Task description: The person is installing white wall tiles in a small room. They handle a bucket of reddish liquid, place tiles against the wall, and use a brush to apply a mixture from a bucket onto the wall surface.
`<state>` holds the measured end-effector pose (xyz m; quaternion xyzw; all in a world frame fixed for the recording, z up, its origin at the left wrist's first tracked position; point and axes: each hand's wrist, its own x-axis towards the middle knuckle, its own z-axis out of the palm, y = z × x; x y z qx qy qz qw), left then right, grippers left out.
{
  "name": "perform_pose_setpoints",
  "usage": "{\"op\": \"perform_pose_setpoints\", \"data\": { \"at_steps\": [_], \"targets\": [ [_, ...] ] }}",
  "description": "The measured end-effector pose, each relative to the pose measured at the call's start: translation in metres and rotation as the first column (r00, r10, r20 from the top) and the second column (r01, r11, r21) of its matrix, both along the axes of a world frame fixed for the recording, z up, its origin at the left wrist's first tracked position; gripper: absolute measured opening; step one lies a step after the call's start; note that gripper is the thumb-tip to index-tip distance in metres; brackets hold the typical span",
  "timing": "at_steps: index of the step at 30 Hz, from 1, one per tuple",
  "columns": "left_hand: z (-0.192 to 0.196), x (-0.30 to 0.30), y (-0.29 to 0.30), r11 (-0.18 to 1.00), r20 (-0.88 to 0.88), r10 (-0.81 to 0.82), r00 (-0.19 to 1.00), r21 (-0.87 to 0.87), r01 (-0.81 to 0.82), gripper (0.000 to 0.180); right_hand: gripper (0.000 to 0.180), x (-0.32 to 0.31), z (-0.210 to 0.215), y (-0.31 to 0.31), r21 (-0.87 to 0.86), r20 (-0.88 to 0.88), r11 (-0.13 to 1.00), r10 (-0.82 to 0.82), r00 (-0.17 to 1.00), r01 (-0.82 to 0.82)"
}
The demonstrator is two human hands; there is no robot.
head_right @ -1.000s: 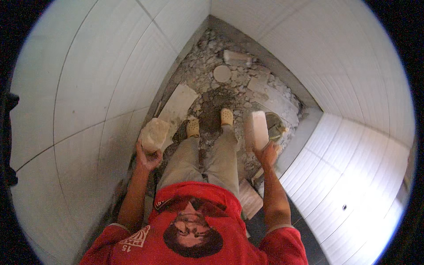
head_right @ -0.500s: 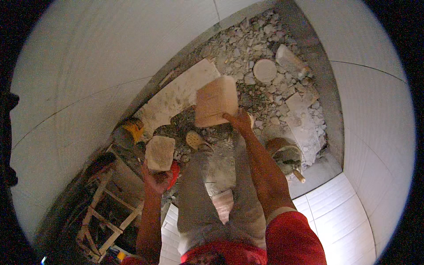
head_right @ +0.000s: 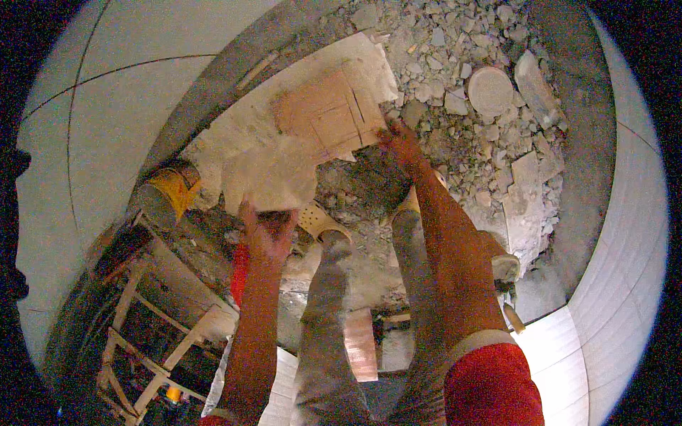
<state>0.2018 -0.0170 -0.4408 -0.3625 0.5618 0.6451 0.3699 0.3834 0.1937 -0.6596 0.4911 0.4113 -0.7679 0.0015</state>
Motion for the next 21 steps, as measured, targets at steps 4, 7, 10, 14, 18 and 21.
{"op": "perform_pose_setpoints", "data": {
  "at_steps": [4,7,10,14,18,21],
  "targets": [
    [-0.049,0.026,0.038,0.995,-0.059,-0.098,0.993,-0.036,0.096,0.063,0.044,0.003,0.009,0.007,0.028,-0.029,0.999,-0.025,0.999,0.026],
    [-0.082,0.042,0.067,0.993,-0.108,-0.078,0.991,0.083,0.087,0.063,0.043,0.016,0.03,0.005,0.098,0.02,0.995,0.031,0.999,-0.033],
    [-0.115,0.057,0.091,0.989,-0.207,-0.08,0.975,0.105,0.104,0.061,0.043,0.034,0.044,0.006,0.077,0.086,0.997,0.023,0.996,-0.03],
    [-0.141,0.058,0.096,0.998,0.054,-0.034,0.998,-0.048,0.037,0.072,0.045,0.054,0.053,0.01,-0.061,0.141,0.996,-0.062,0.988,0.071],
    [-0.137,0.038,0.083,0.982,0.212,-0.188,0.959,0.06,0.18,0.064,0.047,0.047,0.061,-0.003,-0.012,0.006,0.999,-0.047,0.999,0.047],
    [-0.116,0.025,0.07,0.917,0.258,-0.375,0.89,-0.036,0.397,0.054,0.047,0.044,0.074,-0.023,0.009,0.048,0.997,-0.076,0.996,0.076]
  ]
}}
